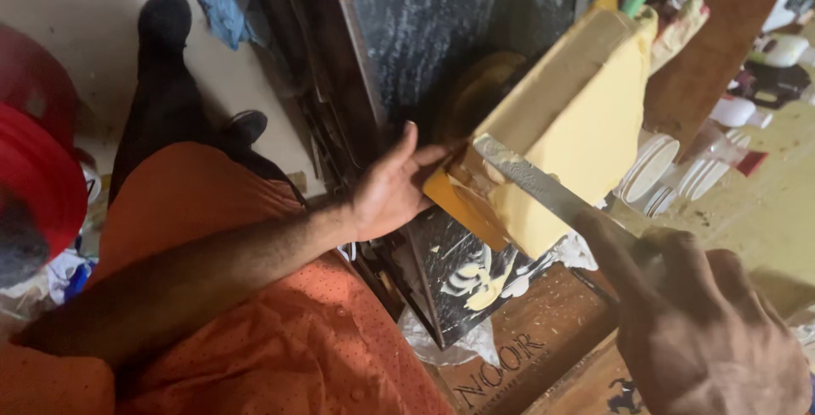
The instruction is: The person uses a metal spatula to spread a yellow compound onto a rectangular board. They repeatedly scoop the compound from a pile on the table and smooth it across the board's surface, occasionally scraping the spatula clean.
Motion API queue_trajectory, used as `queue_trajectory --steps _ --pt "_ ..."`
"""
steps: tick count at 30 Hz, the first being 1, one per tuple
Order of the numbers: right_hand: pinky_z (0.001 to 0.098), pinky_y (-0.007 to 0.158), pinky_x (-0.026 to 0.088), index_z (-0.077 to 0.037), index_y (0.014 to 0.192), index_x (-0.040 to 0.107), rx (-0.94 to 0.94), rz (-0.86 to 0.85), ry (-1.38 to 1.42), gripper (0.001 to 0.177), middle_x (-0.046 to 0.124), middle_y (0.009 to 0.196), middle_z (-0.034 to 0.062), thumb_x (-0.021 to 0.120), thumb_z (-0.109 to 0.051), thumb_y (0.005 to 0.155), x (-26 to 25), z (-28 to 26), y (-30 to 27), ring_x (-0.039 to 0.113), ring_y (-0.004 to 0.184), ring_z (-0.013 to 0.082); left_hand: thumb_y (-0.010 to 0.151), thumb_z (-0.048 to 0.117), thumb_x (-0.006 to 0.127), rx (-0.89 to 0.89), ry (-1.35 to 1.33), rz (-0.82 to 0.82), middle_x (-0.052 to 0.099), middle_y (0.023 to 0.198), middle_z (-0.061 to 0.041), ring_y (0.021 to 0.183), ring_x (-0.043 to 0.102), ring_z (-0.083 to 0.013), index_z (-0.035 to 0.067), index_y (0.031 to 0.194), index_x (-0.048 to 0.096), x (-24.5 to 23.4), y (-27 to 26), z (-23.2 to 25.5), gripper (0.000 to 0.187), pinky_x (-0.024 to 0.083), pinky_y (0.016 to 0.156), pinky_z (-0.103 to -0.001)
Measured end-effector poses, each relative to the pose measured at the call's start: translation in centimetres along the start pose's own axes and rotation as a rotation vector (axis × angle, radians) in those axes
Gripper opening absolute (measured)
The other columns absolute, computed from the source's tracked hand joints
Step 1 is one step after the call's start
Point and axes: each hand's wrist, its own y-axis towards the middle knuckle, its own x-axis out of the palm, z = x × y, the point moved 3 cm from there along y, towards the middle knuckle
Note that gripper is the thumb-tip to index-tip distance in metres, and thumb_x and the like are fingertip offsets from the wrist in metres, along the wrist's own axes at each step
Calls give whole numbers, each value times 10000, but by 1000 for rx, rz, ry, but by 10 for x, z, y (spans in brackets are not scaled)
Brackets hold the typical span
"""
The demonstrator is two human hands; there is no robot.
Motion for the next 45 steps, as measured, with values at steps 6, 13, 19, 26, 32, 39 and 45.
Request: queue_trajectory --steps 6,13,19,26,32,39,45 --pt "335 571 597 -440 1546 432 89 -249 -132 512 537 931 -14 445 -302 1053 -35 4 43 618 653 194 926 749 423 -64 -15 -11 494 1540 -142 1461 434 -271 31 1515 463 9 3 9 930 326 1235 -489" --pt "320 571 598 -438 1559 434 -131 -230 -120 588 496 889 -8 504 -249 1006 -38 1 46 593 686 152 955 752 399 -92 -109 -75 458 1581 -152 1496 393 -254 -20 1555 407 24 8 24 978 279 1274 -444" --pt "336 678 629 -387 1521 460 -130 -68 -203 621 521 950 2 580 -196 942 -44 -12 32 602 743 161 923 782 375 -129 -40 -60 432 1601 -161 1509 370 -245 -8 1571 371 29 10 34 1022 271 1269 -449" --pt "334 657 572 -381 1469 546 -96 35 -256 542 528 1007 13 609 -207 960 -43 -7 45 566 745 174 896 797 342 -141 74 -32 413 1611 -134 1520 350 -232 26 1587 353 38 14 46 1036 272 1251 -483" --pt "341 677 525 -385 1448 609 -59 105 -237 487 520 1052 15 618 -219 990 -40 2 37 532 767 187 915 811 337 -102 71 -94 377 1652 -164 1560 309 -278 41 1599 344 48 25 55 1030 226 1289 -508" --pt "348 701 470 -389 1422 682 -23 188 -223 430 511 1104 18 628 -233 1025 -32 -13 26 491 794 202 867 855 337 -96 208 -64 322 1686 -170 1583 235 -284 56 1607 343 51 35 63 1090 162 1278 -564" --pt "290 703 464 -382 1378 662 5 167 -440 381 502 1128 -36 620 -252 1022 -5 -28 8 503 826 169 777 902 349 -123 307 -6 241 1701 -125 1580 146 -257 87 1611 327 59 39 71 1167 80 1232 -622"
